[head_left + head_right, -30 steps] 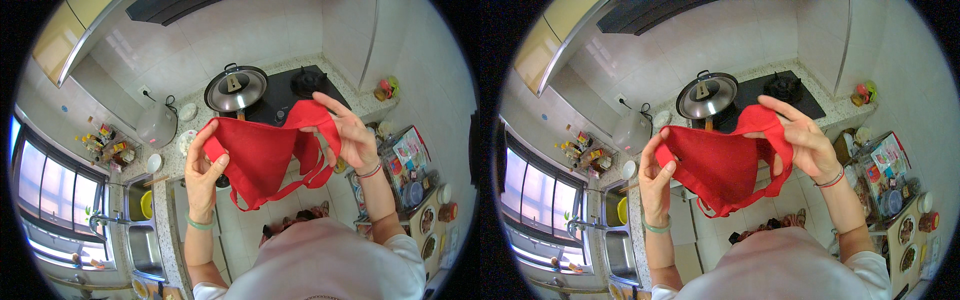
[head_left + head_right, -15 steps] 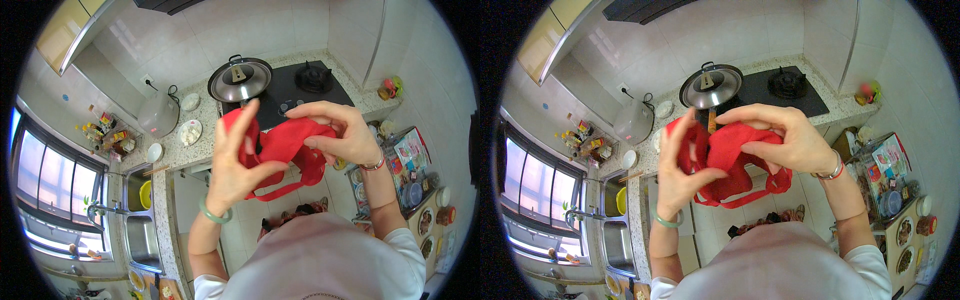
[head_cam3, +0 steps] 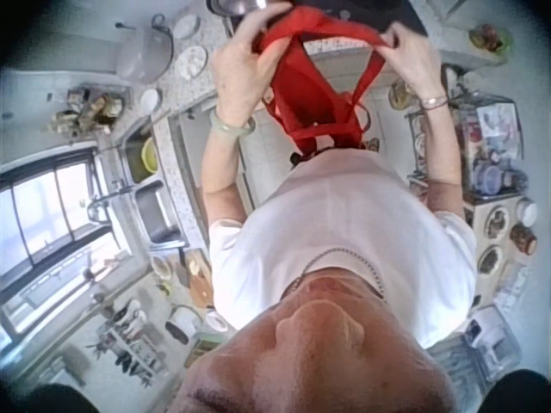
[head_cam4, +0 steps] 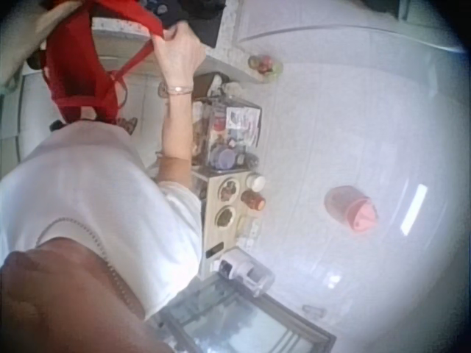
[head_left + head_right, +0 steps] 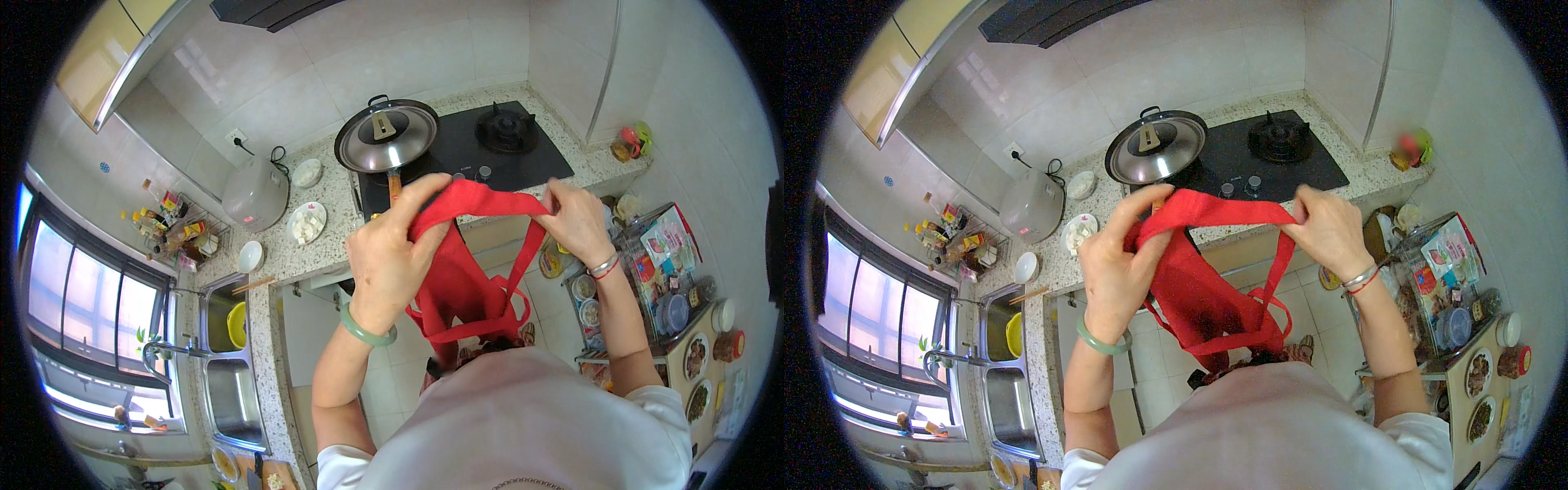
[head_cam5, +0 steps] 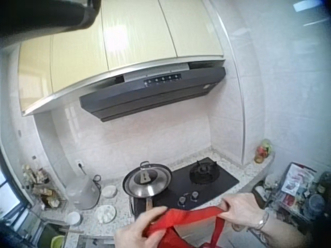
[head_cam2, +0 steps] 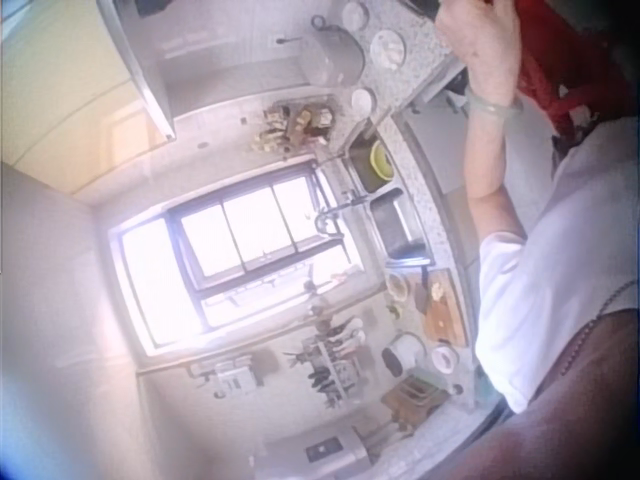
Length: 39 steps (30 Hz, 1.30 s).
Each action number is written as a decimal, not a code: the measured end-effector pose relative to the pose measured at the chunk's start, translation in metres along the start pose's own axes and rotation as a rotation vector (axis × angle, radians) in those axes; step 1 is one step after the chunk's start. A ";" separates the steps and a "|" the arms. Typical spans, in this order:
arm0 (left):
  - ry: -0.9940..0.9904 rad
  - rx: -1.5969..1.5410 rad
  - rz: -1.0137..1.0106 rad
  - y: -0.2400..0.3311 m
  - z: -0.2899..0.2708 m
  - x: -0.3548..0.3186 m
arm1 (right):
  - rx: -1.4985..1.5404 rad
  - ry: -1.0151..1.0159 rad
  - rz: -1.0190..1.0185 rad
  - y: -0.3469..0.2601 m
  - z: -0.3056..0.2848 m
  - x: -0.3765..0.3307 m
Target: The person puts on a red apron, turns on the stove, and retrieves a plate. They transfer sliced meat from a yellow colander to the plate, then add soy sauce and a powdered seasoning from a packet. Finally, they mix the meat with the seasonings using chopsticks.
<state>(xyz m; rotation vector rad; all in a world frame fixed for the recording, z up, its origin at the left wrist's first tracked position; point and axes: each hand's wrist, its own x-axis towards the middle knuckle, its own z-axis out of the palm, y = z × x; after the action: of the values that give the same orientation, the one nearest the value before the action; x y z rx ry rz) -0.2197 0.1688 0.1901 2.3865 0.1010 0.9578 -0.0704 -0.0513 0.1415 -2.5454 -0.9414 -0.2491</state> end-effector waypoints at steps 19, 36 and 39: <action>-0.439 -0.315 0.673 0.112 0.031 -0.047 | 1.936 0.466 -1.017 -0.061 -0.090 0.078; -0.295 -0.796 -0.219 -0.053 -0.076 -0.003 | 0.619 -0.787 -0.630 -0.125 -0.020 0.049; -0.268 -0.876 -0.282 -0.059 -0.074 -0.008 | 0.912 -0.845 -0.422 -0.126 -0.019 0.049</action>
<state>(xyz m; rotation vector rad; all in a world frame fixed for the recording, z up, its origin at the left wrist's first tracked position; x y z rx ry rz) -0.2662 0.2512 0.1980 1.6022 -0.0725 0.4051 -0.1162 0.0551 0.2139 -1.5301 -1.4317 0.9879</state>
